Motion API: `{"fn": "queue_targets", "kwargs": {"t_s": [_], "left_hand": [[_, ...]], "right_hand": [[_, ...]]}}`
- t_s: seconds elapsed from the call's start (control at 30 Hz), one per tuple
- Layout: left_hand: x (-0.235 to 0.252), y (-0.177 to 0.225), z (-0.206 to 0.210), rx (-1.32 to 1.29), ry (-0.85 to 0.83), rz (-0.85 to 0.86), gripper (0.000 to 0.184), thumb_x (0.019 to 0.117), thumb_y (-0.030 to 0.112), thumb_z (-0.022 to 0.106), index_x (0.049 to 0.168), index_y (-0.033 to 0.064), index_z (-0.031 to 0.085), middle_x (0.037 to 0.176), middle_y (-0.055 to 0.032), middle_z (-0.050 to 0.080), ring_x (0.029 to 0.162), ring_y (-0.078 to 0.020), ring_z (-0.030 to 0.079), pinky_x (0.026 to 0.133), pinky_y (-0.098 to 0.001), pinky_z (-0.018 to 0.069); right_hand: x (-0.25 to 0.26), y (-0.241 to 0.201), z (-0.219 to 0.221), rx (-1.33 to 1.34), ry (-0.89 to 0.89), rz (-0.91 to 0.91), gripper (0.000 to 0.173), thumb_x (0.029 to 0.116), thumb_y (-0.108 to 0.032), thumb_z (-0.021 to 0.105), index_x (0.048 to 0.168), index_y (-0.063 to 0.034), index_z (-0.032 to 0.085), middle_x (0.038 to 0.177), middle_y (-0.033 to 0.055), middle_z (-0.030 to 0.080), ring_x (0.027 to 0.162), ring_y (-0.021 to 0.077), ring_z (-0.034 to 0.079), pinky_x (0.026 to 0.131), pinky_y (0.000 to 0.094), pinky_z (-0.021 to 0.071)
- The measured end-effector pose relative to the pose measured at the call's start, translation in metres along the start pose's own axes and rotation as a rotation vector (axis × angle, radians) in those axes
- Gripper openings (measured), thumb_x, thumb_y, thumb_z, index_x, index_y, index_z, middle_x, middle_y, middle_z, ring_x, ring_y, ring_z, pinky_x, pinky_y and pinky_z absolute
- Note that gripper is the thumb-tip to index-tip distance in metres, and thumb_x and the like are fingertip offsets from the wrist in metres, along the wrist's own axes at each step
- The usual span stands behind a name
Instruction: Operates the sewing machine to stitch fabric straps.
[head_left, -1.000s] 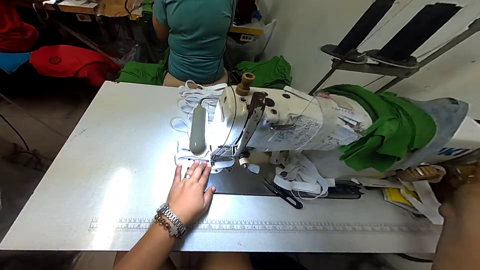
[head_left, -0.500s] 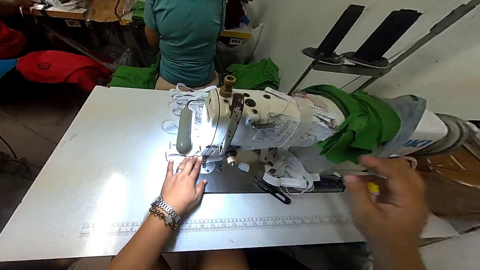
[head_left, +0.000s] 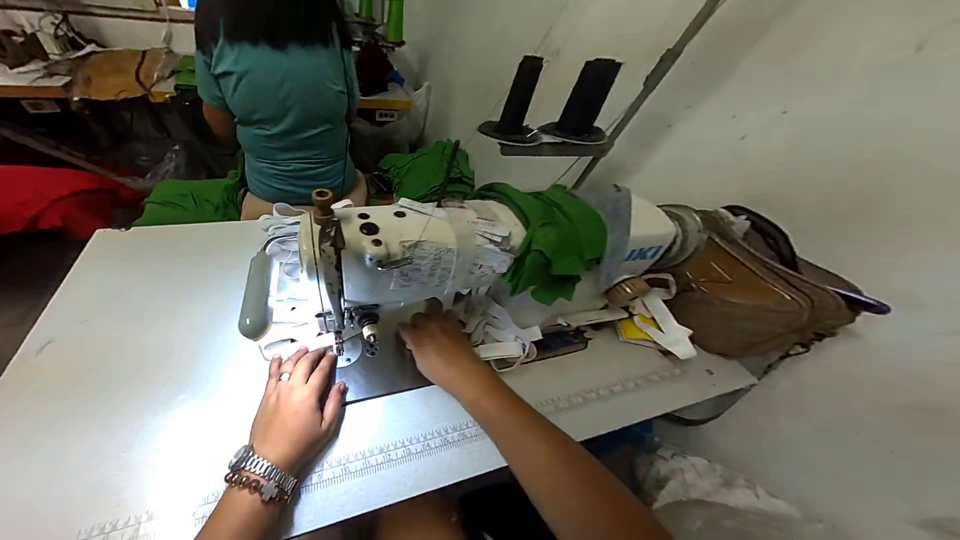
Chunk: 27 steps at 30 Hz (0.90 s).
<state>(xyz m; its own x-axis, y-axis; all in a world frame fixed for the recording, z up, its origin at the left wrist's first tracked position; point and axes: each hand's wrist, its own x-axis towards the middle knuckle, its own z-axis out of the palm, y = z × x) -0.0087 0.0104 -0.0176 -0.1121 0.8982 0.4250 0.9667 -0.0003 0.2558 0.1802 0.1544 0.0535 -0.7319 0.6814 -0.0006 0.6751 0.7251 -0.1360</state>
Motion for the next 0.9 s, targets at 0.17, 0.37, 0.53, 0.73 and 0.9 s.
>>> {"fn": "queue_targets", "kwargs": {"t_s": [0.17, 0.37, 0.53, 0.73, 0.9], "left_hand": [[-0.004, -0.003, 0.003, -0.028, 0.073, 0.039, 0.056, 0.1004, 0.043, 0.036, 0.121, 0.0066, 0.074, 0.13, -0.0148, 0.069, 0.127, -0.0381, 0.062, 0.11, -0.0662, 0.0384], [-0.006, -0.002, 0.005, -0.045, 0.121, 0.033, 0.057, 0.1006, 0.043, 0.035, 0.118, 0.006, 0.075, 0.126, -0.0162, 0.071, 0.123, -0.041, 0.064, 0.108, -0.0688, 0.0375], [-0.007, -0.003, 0.005, -0.043, 0.108, 0.028, 0.057, 0.1, 0.042, 0.035, 0.117, 0.0055, 0.075, 0.126, -0.0168, 0.07, 0.123, -0.041, 0.064, 0.108, -0.0688, 0.0373], [-0.007, -0.003, 0.003, -0.029, 0.11, 0.027, 0.056, 0.0995, 0.04, 0.035, 0.116, 0.0044, 0.075, 0.126, -0.0177, 0.07, 0.122, -0.0401, 0.065, 0.107, -0.0682, 0.0386], [-0.008, -0.005, 0.003, -0.026, 0.101, 0.021, 0.055, 0.0992, 0.04, 0.036, 0.117, 0.0049, 0.075, 0.126, -0.0167, 0.07, 0.122, -0.0387, 0.065, 0.107, -0.0669, 0.0388]], "right_hand": [[-0.024, -0.003, -0.002, 0.06, 0.336, -0.108, 0.013, 0.0885, 0.005, 0.067, 0.098, 0.0001, 0.075, 0.097, 0.0187, 0.07, 0.105, 0.0387, 0.066, 0.09, 0.0528, 0.0549], [-0.132, 0.097, -0.031, 0.349, 0.58, 0.476, 0.021, 0.0992, -0.007, 0.064, 0.117, 0.0011, 0.071, 0.112, 0.0194, 0.072, 0.096, 0.0318, 0.071, 0.087, 0.0508, 0.0579], [-0.149, 0.181, -0.006, 0.446, 0.65, 0.817, 0.032, 0.0985, -0.009, 0.069, 0.126, 0.0072, 0.063, 0.118, 0.0276, 0.067, 0.099, 0.0394, 0.068, 0.09, 0.0566, 0.0537], [-0.151, 0.189, -0.011, 0.422, 0.642, 0.884, 0.035, 0.0998, -0.004, 0.064, 0.133, 0.004, 0.061, 0.129, 0.0292, 0.063, 0.11, 0.0442, 0.065, 0.096, 0.0617, 0.0503], [-0.155, 0.19, 0.005, 0.391, 0.625, 0.92, 0.032, 0.0997, -0.003, 0.063, 0.131, 0.0036, 0.063, 0.131, 0.0307, 0.059, 0.112, 0.0439, 0.062, 0.096, 0.0595, 0.0493]]}}
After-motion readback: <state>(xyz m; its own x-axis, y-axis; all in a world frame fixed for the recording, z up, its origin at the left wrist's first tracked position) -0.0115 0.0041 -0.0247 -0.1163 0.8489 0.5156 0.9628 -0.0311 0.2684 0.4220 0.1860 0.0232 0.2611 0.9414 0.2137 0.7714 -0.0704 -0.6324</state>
